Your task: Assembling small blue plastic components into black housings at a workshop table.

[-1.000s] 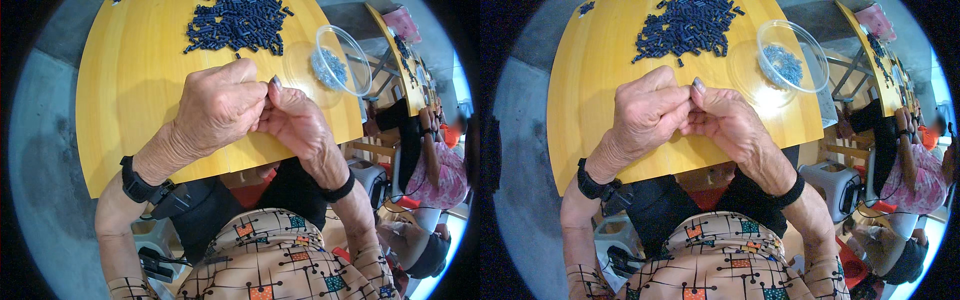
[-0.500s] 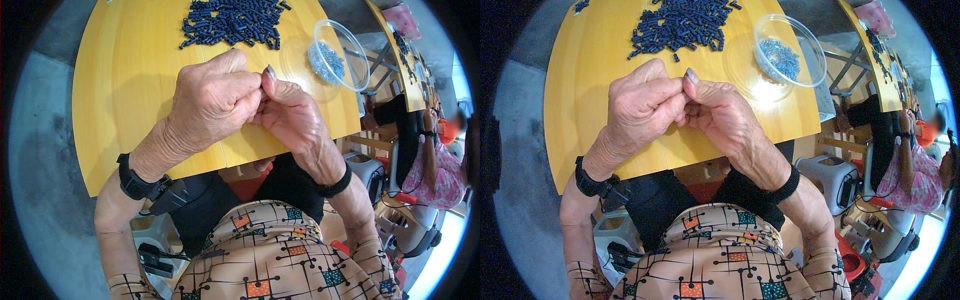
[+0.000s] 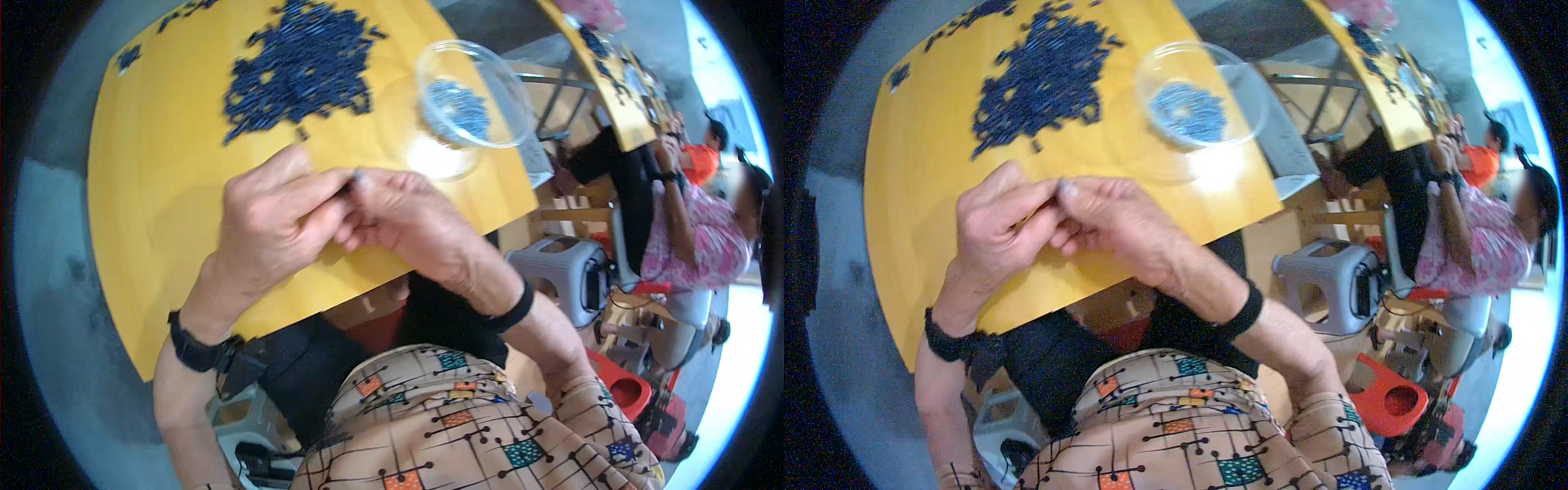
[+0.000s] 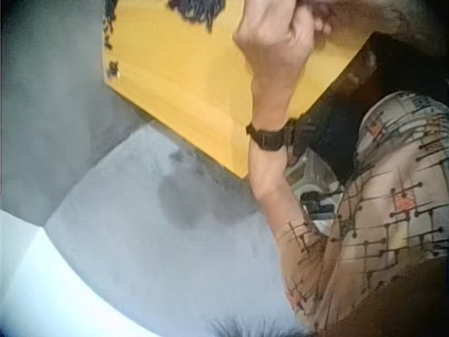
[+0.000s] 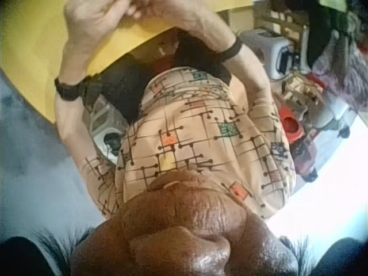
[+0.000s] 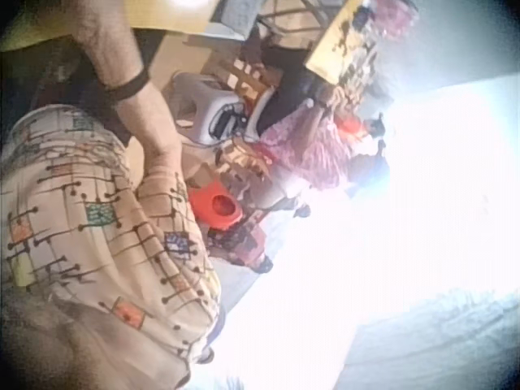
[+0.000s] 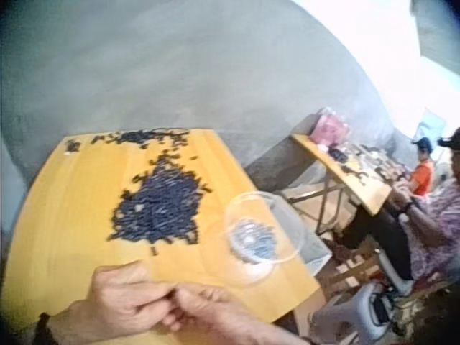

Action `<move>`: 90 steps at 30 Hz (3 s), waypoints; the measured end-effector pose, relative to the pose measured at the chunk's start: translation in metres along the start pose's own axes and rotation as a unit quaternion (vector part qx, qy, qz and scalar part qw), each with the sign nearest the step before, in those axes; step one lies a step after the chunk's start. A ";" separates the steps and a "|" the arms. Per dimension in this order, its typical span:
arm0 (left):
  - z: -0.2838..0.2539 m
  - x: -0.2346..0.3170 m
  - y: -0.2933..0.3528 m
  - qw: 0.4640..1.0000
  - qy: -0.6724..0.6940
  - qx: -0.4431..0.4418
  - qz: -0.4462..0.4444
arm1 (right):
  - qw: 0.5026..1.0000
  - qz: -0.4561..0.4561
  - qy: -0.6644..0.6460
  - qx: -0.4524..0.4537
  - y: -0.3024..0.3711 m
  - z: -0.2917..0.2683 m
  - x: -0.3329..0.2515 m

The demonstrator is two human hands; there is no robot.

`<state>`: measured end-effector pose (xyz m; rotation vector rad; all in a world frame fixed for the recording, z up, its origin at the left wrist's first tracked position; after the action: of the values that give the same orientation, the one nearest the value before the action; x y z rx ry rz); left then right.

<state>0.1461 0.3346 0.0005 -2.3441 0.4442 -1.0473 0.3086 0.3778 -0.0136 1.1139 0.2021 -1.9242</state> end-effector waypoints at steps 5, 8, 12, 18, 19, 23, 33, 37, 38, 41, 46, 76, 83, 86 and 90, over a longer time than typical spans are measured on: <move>-0.007 -0.001 -0.010 0.998 0.035 -0.012 -0.056 | 0.972 -0.077 0.212 0.061 0.045 0.000 -0.028; -0.007 -0.016 -0.009 0.999 0.017 0.003 -0.050 | 0.961 -0.098 0.233 0.112 0.079 -0.011 -0.050; -0.014 -0.028 -0.005 0.992 -0.028 0.067 -0.107 | 0.892 -0.196 0.322 0.249 0.116 -0.047 -0.085; -0.025 -0.051 -0.007 0.978 -0.029 0.135 -0.154 | 0.852 -0.211 0.338 0.339 0.104 -0.158 -0.129; -0.028 -0.057 -0.008 0.977 -0.028 0.153 -0.147 | 0.850 -0.189 0.358 0.336 0.099 -0.170 -0.132; -0.035 -0.065 -0.005 0.973 -0.031 0.167 -0.154 | 0.822 -0.135 0.400 0.382 0.078 -0.177 -0.130; -0.033 -0.068 -0.005 0.981 -0.056 0.118 -0.143 | 0.827 -0.243 0.439 0.251 0.103 -0.045 -0.103; -0.033 -0.069 -0.005 0.979 -0.079 0.120 -0.144 | 0.852 -0.171 0.472 0.150 0.075 0.016 -0.077; -0.034 -0.072 -0.003 0.977 -0.083 0.127 -0.152 | 0.848 -0.151 0.492 0.128 0.064 0.026 -0.073; -0.036 -0.077 0.001 0.973 -0.088 0.136 -0.165 | 0.799 -0.168 0.573 0.075 0.033 0.045 -0.064; -0.033 -0.070 -0.002 0.975 -0.097 0.122 -0.159 | 0.686 -0.232 0.689 0.025 -0.004 0.049 -0.054; -0.021 -0.046 -0.006 0.982 -0.157 0.036 -0.097 | 0.622 -0.266 0.706 0.208 0.042 0.004 -0.133; -0.019 -0.047 -0.005 0.972 0.086 0.040 -0.213 | 0.489 -0.138 0.853 0.116 -0.016 -0.054 -0.135; -0.023 -0.046 -0.008 0.966 0.139 0.066 -0.209 | 0.463 -0.126 0.872 0.099 -0.029 -0.056 -0.130; -0.021 -0.051 -0.005 0.953 0.164 0.052 -0.249 | 0.490 -0.179 0.849 0.081 -0.030 -0.064 -0.122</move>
<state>0.0982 0.3564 -0.0149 -2.2409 -0.1010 -1.6622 0.3518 0.5037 0.0343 2.8745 1.3779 -0.2704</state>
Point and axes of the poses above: each hand's wrist, its own y-axis away from the middle knuckle, its own z-axis out of the palm, x = y × z, the point moved 1 cm from there along -y, towards the middle knuckle, and after that the axes turned 3 degrees about -z, right-handed, at the moved point
